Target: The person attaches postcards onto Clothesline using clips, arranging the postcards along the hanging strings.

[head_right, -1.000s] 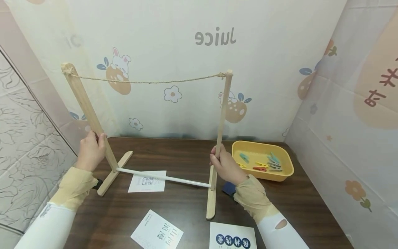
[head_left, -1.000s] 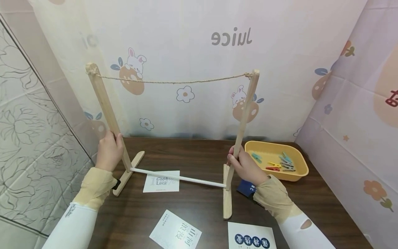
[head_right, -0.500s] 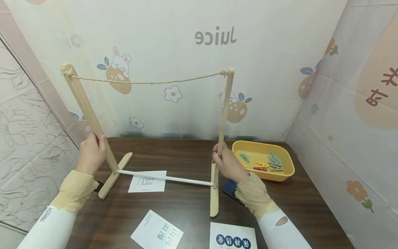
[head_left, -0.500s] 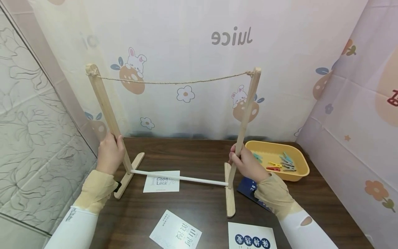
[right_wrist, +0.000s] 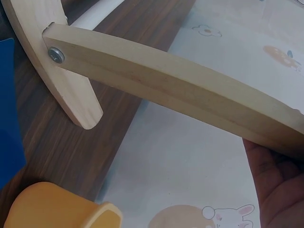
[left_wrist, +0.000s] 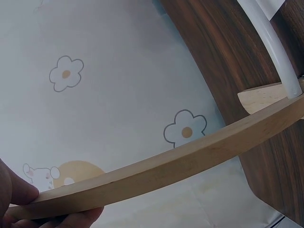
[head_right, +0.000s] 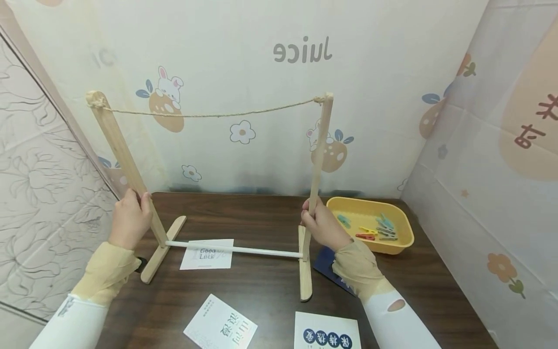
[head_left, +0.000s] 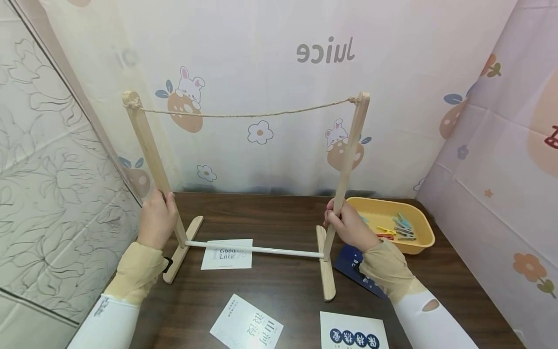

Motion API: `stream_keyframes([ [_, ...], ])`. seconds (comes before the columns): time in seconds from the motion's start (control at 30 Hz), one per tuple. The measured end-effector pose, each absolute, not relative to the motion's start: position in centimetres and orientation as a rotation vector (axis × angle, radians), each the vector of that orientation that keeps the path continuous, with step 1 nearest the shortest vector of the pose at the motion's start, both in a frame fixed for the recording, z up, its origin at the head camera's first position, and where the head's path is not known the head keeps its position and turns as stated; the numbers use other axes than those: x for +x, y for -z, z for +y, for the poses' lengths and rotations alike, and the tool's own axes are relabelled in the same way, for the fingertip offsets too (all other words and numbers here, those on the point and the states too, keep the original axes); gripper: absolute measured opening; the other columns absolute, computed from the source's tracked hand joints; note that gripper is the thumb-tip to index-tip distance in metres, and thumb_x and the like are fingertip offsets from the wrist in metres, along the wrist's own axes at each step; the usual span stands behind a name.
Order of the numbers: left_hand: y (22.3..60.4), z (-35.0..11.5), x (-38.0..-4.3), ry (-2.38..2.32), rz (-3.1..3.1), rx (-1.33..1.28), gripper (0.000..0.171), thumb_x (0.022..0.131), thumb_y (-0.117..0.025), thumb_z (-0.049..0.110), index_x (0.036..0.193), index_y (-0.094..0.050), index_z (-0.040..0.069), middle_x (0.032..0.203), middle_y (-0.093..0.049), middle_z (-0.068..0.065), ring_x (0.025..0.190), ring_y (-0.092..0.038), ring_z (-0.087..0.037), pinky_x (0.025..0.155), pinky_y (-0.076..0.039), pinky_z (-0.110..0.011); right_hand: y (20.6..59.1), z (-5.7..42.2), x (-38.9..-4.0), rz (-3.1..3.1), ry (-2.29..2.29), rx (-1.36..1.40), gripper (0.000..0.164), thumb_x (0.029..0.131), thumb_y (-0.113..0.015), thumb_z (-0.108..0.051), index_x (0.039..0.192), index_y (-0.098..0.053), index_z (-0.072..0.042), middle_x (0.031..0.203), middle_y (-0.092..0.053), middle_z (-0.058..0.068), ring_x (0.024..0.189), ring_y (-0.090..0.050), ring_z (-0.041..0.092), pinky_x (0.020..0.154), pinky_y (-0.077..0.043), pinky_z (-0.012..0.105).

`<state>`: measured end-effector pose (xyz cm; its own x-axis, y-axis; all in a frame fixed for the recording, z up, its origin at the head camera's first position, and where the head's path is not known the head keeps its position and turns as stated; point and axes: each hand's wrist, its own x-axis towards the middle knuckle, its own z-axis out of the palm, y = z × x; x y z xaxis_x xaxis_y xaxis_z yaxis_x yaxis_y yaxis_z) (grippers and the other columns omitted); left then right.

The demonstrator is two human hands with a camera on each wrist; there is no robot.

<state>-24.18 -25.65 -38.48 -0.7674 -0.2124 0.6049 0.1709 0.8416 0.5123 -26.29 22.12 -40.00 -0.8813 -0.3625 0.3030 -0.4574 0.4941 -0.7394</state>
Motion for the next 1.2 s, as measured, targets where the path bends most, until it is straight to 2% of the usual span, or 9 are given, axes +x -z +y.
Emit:
stream_keyframes([
  [0.3,38.55,-25.34,-23.91,0.730,-2.339,0.024,0.025,0.110,-0.052,0.007,0.097,-0.058,-0.014,0.072,-0.062,-0.029,0.056,-0.065,-0.045,0.046,-0.051,-0.055,39.82,22.45,-26.53,-2.614,-1.335,0.723,0.008,0.106,-0.046,0.003,0.106,-0.053,0.004,0.086,-0.063,0.021,0.078,-0.068,0.013,0.079,-0.062,0.039],
  [0.4,38.56,-25.26,-23.87,0.727,-2.337,0.019,0.025,0.110,-0.053,0.007,0.097,-0.058,-0.014,0.072,-0.061,-0.029,0.056,-0.064,-0.044,0.046,-0.050,-0.054,39.72,22.43,-26.48,-2.612,-1.361,0.718,0.007,0.107,-0.046,0.004,0.107,-0.053,0.004,0.085,-0.063,0.018,0.079,-0.068,0.015,0.080,-0.063,0.041],
  [0.67,38.61,-25.19,-23.91,0.698,-2.317,0.008,0.024,0.109,-0.054,0.006,0.094,-0.057,-0.013,0.071,-0.060,-0.030,0.057,-0.063,-0.049,0.048,-0.049,-0.060,39.94,22.42,-26.43,-2.615,-1.348,0.686,0.006,0.106,-0.047,0.003,0.107,-0.053,0.003,0.085,-0.064,0.015,0.079,-0.068,0.017,0.079,-0.062,0.039],
  [0.9,38.55,-25.21,-24.05,0.678,-2.314,0.000,0.024,0.108,-0.055,0.005,0.091,-0.056,-0.012,0.069,-0.059,-0.029,0.056,-0.062,-0.049,0.047,-0.047,-0.060,39.95,22.38,-26.32,-2.619,-1.344,0.687,0.007,0.105,-0.046,0.004,0.107,-0.052,0.004,0.084,-0.063,0.014,0.081,-0.070,0.035,0.079,-0.062,0.041],
  [0.97,38.49,-25.07,-23.99,0.684,-2.319,0.003,0.024,0.109,-0.054,0.006,0.092,-0.056,-0.012,0.070,-0.059,-0.029,0.056,-0.062,-0.048,0.047,-0.047,-0.059,39.95,22.51,-26.23,-2.619,-1.344,0.687,0.007,0.105,-0.045,0.004,0.107,-0.052,0.003,0.084,-0.063,0.014,0.080,-0.070,0.033,0.079,-0.062,0.041],
  [1.13,38.50,-24.78,-23.51,0.707,-2.339,0.011,0.026,0.110,-0.053,0.008,0.093,-0.056,-0.011,0.070,-0.059,-0.027,0.055,-0.062,-0.044,0.046,-0.048,-0.056,40.13,22.78,-25.86,-2.614,-1.351,0.669,0.007,0.104,-0.046,0.004,0.107,-0.052,0.003,0.084,-0.063,0.017,0.078,-0.067,0.017,0.079,-0.061,0.039],
  [1.2,38.61,-24.69,-23.31,0.709,-2.339,0.012,0.026,0.110,-0.052,0.007,0.092,-0.055,-0.010,0.070,-0.059,-0.027,0.055,-0.061,-0.044,0.047,-0.048,-0.055,40.32,22.88,-25.67,-2.611,-1.358,0.658,0.006,0.104,-0.046,0.004,0.107,-0.051,0.002,0.084,-0.063,0.019,0.077,-0.067,0.016,0.078,-0.061,0.038],
])
